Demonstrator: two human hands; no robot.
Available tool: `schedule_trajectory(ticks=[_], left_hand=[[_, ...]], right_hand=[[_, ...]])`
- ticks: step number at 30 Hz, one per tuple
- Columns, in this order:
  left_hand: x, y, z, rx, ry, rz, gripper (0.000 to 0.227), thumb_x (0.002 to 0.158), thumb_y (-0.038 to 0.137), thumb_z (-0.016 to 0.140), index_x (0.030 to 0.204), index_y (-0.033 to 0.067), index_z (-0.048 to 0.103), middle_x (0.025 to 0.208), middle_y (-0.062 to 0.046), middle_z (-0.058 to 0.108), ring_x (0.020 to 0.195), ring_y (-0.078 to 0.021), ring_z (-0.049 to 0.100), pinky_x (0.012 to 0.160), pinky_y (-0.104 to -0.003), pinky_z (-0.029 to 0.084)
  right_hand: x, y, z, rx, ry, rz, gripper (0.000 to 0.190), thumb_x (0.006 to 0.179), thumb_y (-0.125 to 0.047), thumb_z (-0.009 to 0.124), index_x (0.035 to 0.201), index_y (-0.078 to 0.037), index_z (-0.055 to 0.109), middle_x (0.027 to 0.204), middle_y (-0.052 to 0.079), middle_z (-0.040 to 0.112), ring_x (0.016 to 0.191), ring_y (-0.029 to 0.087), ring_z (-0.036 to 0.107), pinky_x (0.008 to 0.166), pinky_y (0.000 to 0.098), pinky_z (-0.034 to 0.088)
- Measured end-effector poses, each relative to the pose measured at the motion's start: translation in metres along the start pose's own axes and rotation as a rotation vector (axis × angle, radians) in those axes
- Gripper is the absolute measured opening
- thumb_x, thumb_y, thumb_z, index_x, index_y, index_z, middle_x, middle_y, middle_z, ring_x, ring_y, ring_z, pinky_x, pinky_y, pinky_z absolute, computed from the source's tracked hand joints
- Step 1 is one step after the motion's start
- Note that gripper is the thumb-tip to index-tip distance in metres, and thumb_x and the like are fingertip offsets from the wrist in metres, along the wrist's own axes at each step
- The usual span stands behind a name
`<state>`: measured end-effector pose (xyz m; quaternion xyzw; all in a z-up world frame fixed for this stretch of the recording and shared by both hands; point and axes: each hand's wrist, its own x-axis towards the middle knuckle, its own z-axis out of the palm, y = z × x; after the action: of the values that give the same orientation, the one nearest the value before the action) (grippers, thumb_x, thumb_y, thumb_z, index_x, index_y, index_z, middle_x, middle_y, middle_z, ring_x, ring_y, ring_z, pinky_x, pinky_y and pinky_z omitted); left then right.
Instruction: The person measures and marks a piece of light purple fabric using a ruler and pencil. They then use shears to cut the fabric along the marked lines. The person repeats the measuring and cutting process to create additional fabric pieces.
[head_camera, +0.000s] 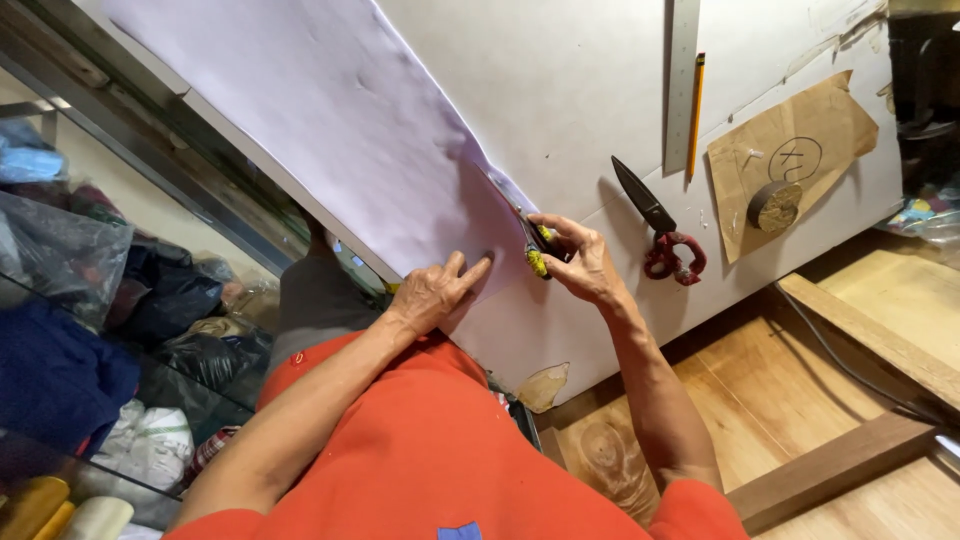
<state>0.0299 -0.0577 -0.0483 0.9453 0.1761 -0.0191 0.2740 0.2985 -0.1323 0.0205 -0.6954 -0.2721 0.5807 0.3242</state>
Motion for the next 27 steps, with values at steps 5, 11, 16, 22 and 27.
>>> schedule_trajectory(ticks=[5,11,16,22,27], left_hand=[[0.002,0.001,-0.001,-0.016,0.002,-0.011,0.079,0.082,0.036,0.075,0.154,0.0302,0.043,0.092,-0.002,0.048,0.054,-0.0268,0.067,0.05,-0.043,0.059],[-0.001,-0.001,0.007,-0.038,-0.018,-0.016,0.079,0.083,0.035,0.074,0.155,0.0297,0.042,0.092,-0.002,0.049,0.056,-0.0268,0.068,0.051,-0.042,0.06],[-0.001,-0.002,0.007,-0.061,-0.015,-0.012,0.08,0.082,0.033,0.075,0.154,0.028,0.043,0.091,-0.003,0.05,0.055,-0.028,0.068,0.051,-0.043,0.06],[-0.003,0.0,0.011,-0.06,-0.005,-0.017,0.073,0.085,0.034,0.069,0.154,0.0312,0.043,0.09,-0.001,0.049,0.055,-0.0269,0.067,0.051,-0.042,0.059],[-0.002,0.0,0.004,-0.063,-0.004,-0.02,0.069,0.085,0.034,0.068,0.15,0.0306,0.047,0.09,-0.001,0.048,0.055,-0.0272,0.067,0.051,-0.042,0.059]], right_hand=[[0.005,0.02,0.0,0.057,-0.014,0.015,0.053,0.084,-0.013,0.075,0.136,-0.015,0.065,0.07,0.005,0.065,0.06,0.01,0.057,0.049,0.0199,0.044],[0.007,0.031,0.001,0.158,-0.023,0.029,0.053,0.086,-0.011,0.076,0.137,-0.013,0.065,0.071,0.007,0.067,0.062,0.009,0.059,0.052,0.0203,0.049],[0.008,0.026,-0.003,0.155,-0.02,0.035,0.052,0.085,-0.008,0.077,0.136,-0.011,0.066,0.069,0.01,0.068,0.06,0.011,0.062,0.053,0.0227,0.051],[0.015,0.007,0.0,0.125,-0.02,0.019,0.052,0.083,-0.01,0.078,0.135,-0.01,0.067,0.068,0.011,0.069,0.059,0.012,0.062,0.053,0.024,0.05],[0.02,0.013,0.003,0.126,-0.013,-0.003,0.052,0.083,-0.014,0.079,0.134,-0.011,0.068,0.068,0.01,0.07,0.058,0.011,0.063,0.053,0.0231,0.05]])
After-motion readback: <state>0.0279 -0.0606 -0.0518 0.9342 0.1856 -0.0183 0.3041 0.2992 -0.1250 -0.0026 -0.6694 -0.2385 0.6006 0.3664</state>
